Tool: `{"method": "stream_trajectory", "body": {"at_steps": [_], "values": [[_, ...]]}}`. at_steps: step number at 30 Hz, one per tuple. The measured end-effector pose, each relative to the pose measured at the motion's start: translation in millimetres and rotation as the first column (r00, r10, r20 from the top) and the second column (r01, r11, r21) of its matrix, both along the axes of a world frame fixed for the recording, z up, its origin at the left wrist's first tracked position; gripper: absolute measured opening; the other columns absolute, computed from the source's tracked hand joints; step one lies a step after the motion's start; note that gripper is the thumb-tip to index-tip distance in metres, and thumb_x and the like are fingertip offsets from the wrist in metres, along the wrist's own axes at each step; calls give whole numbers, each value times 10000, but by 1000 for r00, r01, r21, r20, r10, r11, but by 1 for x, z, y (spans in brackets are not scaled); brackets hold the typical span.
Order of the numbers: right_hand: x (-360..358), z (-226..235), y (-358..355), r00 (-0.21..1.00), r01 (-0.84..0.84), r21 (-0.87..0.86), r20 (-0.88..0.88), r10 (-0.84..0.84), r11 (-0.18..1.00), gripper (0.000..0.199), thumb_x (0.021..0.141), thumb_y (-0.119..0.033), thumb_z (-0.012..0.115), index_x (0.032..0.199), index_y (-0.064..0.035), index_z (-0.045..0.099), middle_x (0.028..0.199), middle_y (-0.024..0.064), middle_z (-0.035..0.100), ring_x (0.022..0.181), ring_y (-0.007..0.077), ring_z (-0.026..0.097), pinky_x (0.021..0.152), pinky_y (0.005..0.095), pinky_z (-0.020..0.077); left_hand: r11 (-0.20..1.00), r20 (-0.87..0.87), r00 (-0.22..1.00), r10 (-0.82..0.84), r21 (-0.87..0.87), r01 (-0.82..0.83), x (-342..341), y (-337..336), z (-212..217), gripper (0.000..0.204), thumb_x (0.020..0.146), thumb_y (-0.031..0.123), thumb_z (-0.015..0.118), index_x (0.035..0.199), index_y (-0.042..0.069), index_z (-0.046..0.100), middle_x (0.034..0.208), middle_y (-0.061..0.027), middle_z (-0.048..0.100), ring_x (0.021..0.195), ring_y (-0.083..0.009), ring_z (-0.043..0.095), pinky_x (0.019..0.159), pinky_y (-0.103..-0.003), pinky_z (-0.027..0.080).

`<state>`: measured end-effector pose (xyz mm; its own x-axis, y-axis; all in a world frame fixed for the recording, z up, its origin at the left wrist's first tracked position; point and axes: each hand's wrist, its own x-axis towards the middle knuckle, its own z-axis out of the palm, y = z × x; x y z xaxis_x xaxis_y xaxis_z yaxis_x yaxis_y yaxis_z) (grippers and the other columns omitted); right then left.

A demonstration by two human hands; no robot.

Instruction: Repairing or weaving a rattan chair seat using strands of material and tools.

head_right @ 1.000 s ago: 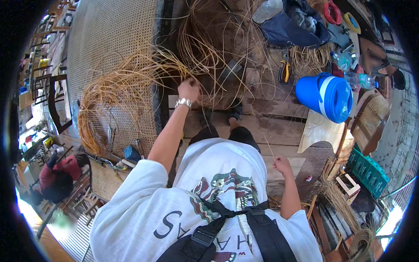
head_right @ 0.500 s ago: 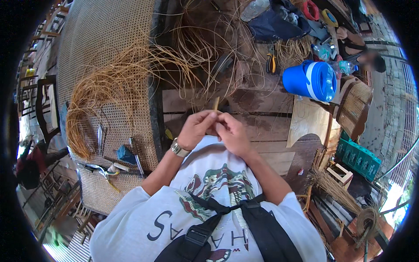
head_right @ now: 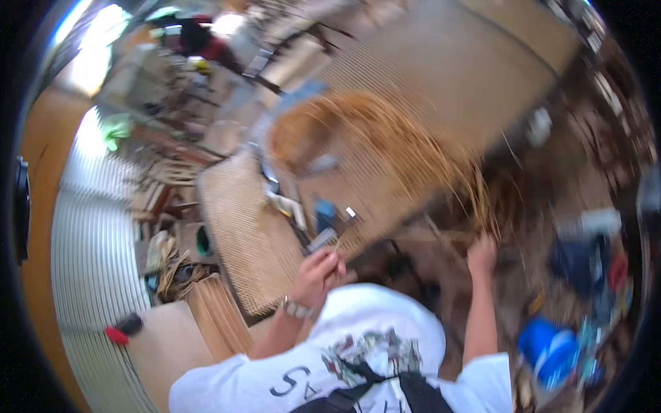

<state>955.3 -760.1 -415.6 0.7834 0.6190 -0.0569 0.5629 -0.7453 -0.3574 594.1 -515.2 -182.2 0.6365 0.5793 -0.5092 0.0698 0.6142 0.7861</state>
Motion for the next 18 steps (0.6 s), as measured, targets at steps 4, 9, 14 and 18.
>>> {"method": "stream_trajectory", "body": {"at_steps": [4, 9, 14, 18], "values": [[-24, -22, 50, 997, 51, -172, -46, -60, 984, 444, 905, -98, 571, 1321, 29, 480, 1409, 230, 445, 1287, 386, 456, 1073, 456, 402, 660, 79, 695, 715, 253, -708, -110, 4, 17, 140, 1003, 165, 531, 1083, 96, 623, 772, -12, 618, 491, -49, 402, 426, -204, 318], [-25, 10, 65, 997, 16, -348, 79, 12, 937, 344, 949, -133, 577, 1257, 9, 521, 1315, 229, 523, 1209, 350, 531, 980, 426, 480, 433, 306, 393, 867, -72, -899, -182, -19, -11, 110, 997, 166, 514, 998, 126, 617, 776, -17, 638, 469, -65, 414, 389, -230, 317], [29, -38, 55, 991, 67, -185, -99, -87, 981, 234, 954, -144, 582, 1109, 30, 570, 1109, 231, 632, 1011, 369, 627, 877, 448, 529, 435, 136, 418, 898, -142, -889, -147, -63, -37, 103, 995, 163, 508, 1006, 122, 601, 772, -31, 637, 468, -71, 416, 398, -236, 313], [41, 4, 41, 971, -113, -35, -217, 103, 993, 156, 968, -135, 550, 970, 11, 603, 969, 202, 673, 800, 348, 678, 689, 435, 554, 569, 105, 559, 822, -203, -797, -117, -94, -55, 104, 999, 165, 511, 1003, 109, 599, 774, -33, 635, 476, -76, 415, 422, -229, 313]]}}
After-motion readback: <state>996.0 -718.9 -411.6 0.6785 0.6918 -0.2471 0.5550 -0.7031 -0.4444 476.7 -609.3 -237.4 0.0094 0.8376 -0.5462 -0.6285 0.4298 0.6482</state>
